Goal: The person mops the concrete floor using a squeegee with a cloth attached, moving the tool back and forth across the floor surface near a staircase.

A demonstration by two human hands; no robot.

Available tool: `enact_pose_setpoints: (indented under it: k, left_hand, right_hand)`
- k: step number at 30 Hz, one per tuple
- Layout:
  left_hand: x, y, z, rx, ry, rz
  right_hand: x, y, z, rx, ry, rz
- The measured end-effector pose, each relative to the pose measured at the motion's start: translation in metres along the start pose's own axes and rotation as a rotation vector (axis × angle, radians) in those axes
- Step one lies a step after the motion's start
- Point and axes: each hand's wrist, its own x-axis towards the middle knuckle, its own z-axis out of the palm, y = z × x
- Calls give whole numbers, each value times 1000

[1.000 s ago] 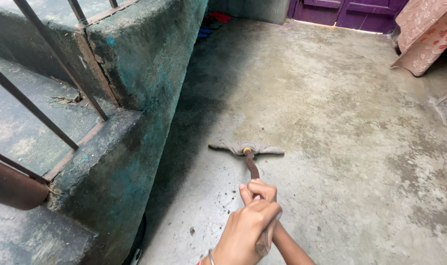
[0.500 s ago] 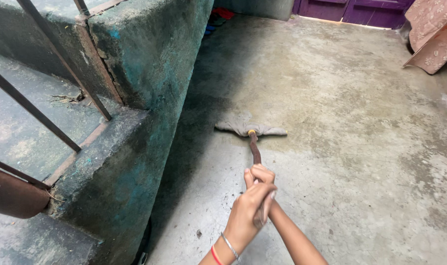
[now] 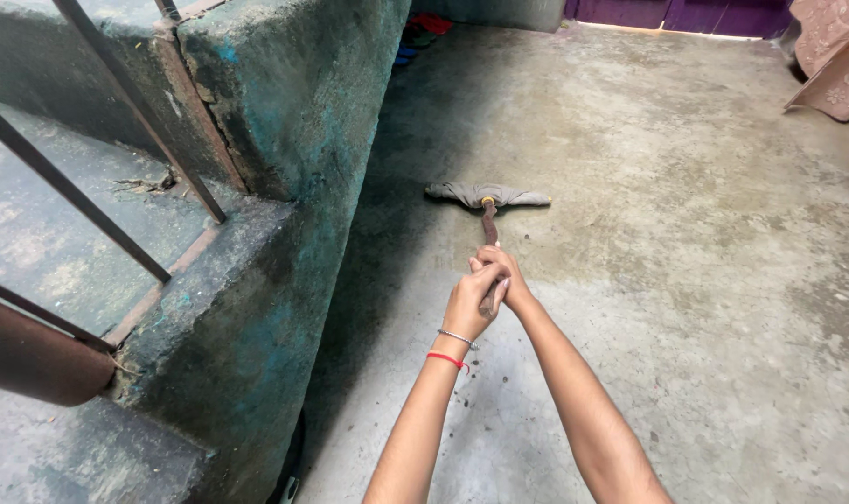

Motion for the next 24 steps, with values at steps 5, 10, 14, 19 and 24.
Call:
enact_pose_setpoints:
  k: [5, 10, 14, 19, 24]
  left_hand:
    - [-25, 40, -7, 18, 3, -17]
    - [-62, 95, -27, 16, -12, -15]
    - [-84, 139, -26, 28, -56, -106]
    - [-102, 187, 9, 81, -51, -138]
    - [-113, 228, 39, 112, 13, -126]
  right_hand:
    - [-28, -39, -15, 50, 19, -32]
    - [-72, -90, -22, 71, -27, -48]
    - [-103, -119, -39, 121, 18, -84]
    - [-142, -129, -81, 105, 17, -110]
    - [-166, -143, -122, 176, -7, -143]
